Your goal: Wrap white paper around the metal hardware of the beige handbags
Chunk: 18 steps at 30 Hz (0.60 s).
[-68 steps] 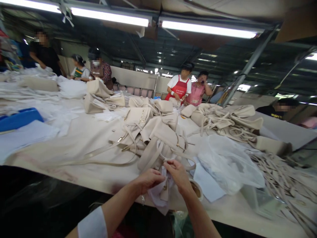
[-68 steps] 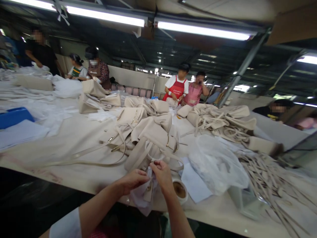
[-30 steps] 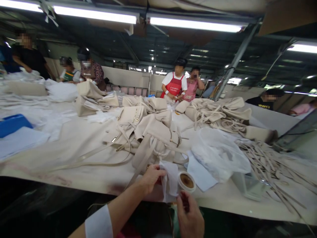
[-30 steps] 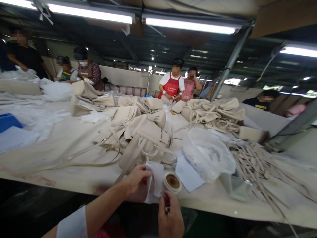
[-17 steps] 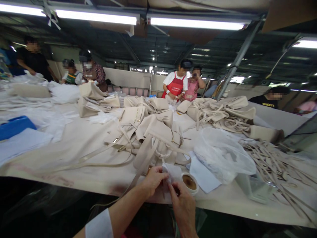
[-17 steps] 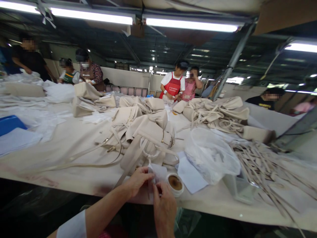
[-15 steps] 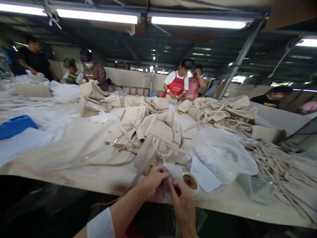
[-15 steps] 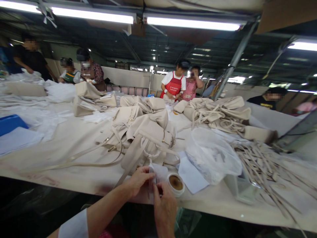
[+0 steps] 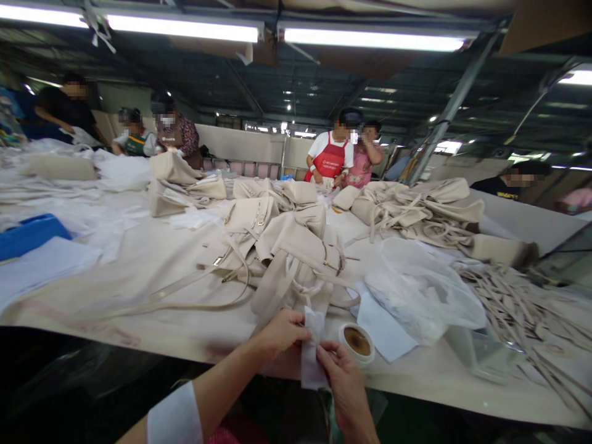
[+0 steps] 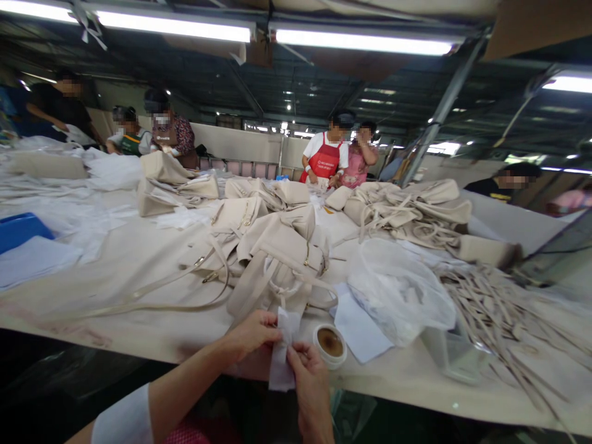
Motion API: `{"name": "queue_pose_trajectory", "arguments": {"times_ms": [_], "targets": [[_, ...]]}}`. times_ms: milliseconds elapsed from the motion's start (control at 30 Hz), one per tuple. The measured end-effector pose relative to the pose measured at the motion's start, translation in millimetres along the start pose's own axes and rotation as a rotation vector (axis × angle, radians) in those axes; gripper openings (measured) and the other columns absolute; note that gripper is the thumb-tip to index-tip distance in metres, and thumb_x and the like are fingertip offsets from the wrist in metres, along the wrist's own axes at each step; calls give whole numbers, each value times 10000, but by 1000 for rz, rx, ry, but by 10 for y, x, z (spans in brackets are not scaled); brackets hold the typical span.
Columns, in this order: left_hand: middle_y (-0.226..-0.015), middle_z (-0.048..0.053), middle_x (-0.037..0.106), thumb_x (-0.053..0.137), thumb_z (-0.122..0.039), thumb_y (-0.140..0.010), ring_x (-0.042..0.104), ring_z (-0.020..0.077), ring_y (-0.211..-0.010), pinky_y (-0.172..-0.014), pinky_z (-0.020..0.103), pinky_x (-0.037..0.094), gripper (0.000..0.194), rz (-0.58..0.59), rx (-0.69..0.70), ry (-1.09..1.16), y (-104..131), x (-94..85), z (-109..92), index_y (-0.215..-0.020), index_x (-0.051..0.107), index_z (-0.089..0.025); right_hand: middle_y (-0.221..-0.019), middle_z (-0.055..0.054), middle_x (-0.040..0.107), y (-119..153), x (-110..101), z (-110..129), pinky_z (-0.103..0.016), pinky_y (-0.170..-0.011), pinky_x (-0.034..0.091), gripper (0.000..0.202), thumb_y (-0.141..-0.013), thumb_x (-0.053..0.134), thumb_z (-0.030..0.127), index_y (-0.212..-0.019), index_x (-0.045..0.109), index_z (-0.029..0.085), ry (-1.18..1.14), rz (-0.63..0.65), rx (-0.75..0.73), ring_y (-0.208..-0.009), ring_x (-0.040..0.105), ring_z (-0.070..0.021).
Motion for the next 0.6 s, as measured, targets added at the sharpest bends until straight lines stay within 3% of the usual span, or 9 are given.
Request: {"name": "queue_pose_trajectory", "arguments": {"times_ms": [100, 167, 233, 367, 467, 600], "targets": [[-788, 32, 695, 632, -209, -589, 579, 161, -703, -660, 265, 415, 299, 44, 6, 49, -11, 11, 33, -866, 718, -135, -659, -19, 718, 15, 28, 18, -246, -526, 437, 488, -512, 840, 426, -857, 587, 191, -155, 54, 136, -562, 614, -165], [-794, 28, 698, 632, -201, -586, 578, 157, -704, -661, 260, 415, 312, 58, -2, 74, 0, 16, 41, -878, 720, -139, -630, -4, 700, 3, 24, 15, -250, -517, 426, 499, -509, 831, 413, -871, 568, 192, -145, 45, 137, -538, 600, -165], [-792, 24, 701, 628, -193, -586, 581, 158, -711, -674, 260, 418, 291, 49, -4, 86, 21, 27, 38, -858, 720, -145, -594, 19, 664, -10, 6, 15, -251, -503, 403, 437, -553, 791, 441, -836, 564, 198, -29, 10, 45, -518, 573, -161], [-738, 8, 682, 620, -194, -590, 571, 147, -670, -669, 263, 417, 237, -27, 36, 124, 49, 84, 37, -807, 705, -156, -642, -2, 657, 45, -19, 110, -284, -571, 420, 268, -706, 645, 477, -712, 622, 210, 437, -93, -246, -605, 584, -187], [-658, -4, 644, 613, -196, -580, 547, 141, -611, -627, 263, 396, 202, -82, 51, 146, 26, 122, 84, -768, 679, -163, -798, -48, 726, 141, -9, 211, -334, -667, 437, 296, -782, 529, 474, -828, 708, 243, 734, -178, -372, -731, 631, -247], [-657, 2, 645, 615, -194, -573, 549, 142, -596, -630, 273, 404, 229, -106, 52, 180, 0, 149, 140, -794, 663, -158, -929, -83, 756, 221, 7, 186, -339, -703, 466, 423, -843, 430, 484, -1032, 713, 233, 759, -173, -392, -833, 676, -277]]}}
Point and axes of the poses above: each hand's wrist, its own y-axis away from the middle knuckle, its own x-axis out of the palm, z = x × y, the point moved 2 cm from there along -y, towards the middle knuckle
